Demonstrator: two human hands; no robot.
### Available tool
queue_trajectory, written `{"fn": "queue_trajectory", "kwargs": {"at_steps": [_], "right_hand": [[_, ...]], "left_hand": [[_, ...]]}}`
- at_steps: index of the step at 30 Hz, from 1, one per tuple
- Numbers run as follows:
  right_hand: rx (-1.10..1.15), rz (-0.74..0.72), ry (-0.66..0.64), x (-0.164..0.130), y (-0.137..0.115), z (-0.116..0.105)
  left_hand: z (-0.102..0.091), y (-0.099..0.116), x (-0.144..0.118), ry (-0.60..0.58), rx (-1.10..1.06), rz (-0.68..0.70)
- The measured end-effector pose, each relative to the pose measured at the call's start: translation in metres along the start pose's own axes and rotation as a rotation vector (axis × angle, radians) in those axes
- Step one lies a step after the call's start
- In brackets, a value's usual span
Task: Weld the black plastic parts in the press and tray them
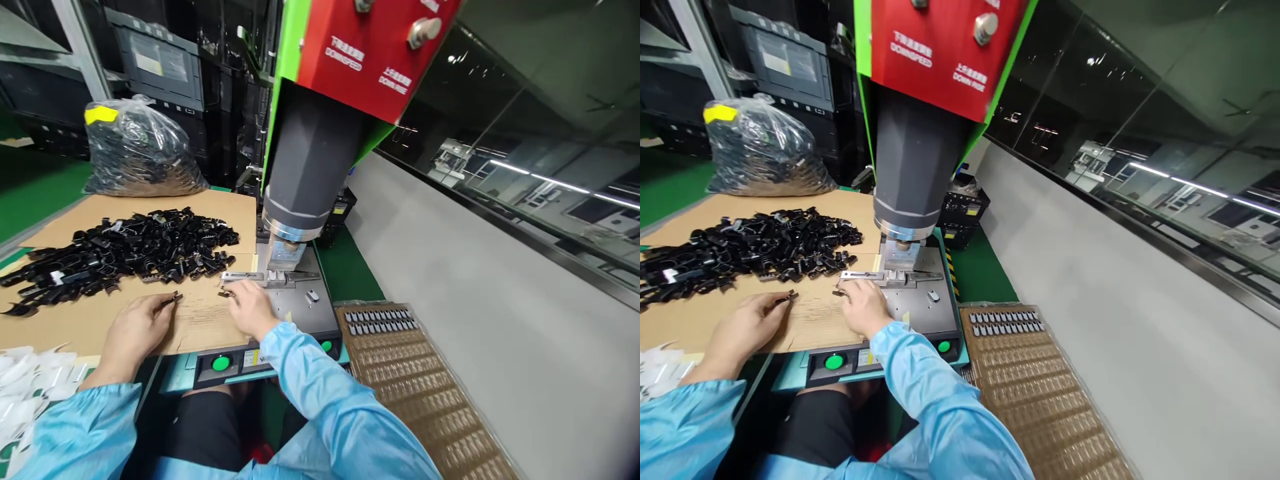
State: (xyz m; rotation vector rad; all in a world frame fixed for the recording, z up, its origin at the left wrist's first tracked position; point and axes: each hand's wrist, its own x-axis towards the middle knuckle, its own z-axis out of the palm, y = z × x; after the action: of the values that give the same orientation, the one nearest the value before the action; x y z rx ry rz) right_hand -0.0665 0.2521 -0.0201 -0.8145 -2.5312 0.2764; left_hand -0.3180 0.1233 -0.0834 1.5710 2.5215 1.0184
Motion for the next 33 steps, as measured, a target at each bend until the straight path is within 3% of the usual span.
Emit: {"fn": "queue_trajectory", "kwargs": {"at_steps": [3, 7, 10, 13, 20, 26, 29, 33], "right_hand": [[0.034, 0.191, 0.157, -0.035, 0.043, -0.027], [-0.047, 0.357, 0.244, -0.048, 0.089, -0.041], [-0.12, 0.337, 0.2, -0.04, 0.102, -0.04], [-0.21, 0.304, 0.14, -0.034, 0.099, -0.039], [-0.291, 0.296, 0.052, -0.031, 0.09, -0.044], [-0.18, 0.275, 0.068, -0.04, 0.089, -0.054], [-0.051, 0.288, 0.164, -0.075, 0.093, -0.068], [0.036, 0.3, 0.258, -0.153, 0.109, -0.091]], "left_hand": [[0.01, 0.048, -0.001, -0.008, -0.154, 0.018], [0.047, 0.132, 0.013, -0.043, -0.279, 0.206], [0.077, 0.179, 0.029, -0.072, -0.182, 0.314], [0.098, 0.2, 0.041, -0.094, -0.085, 0.359], [0.108, 0.201, 0.045, -0.133, 0.043, 0.413], [0.093, 0.202, 0.043, -0.171, 0.022, 0.457], [0.073, 0.177, 0.031, -0.201, -0.079, 0.411], [0.044, 0.112, -0.005, -0.336, -0.053, 0.298]]}}
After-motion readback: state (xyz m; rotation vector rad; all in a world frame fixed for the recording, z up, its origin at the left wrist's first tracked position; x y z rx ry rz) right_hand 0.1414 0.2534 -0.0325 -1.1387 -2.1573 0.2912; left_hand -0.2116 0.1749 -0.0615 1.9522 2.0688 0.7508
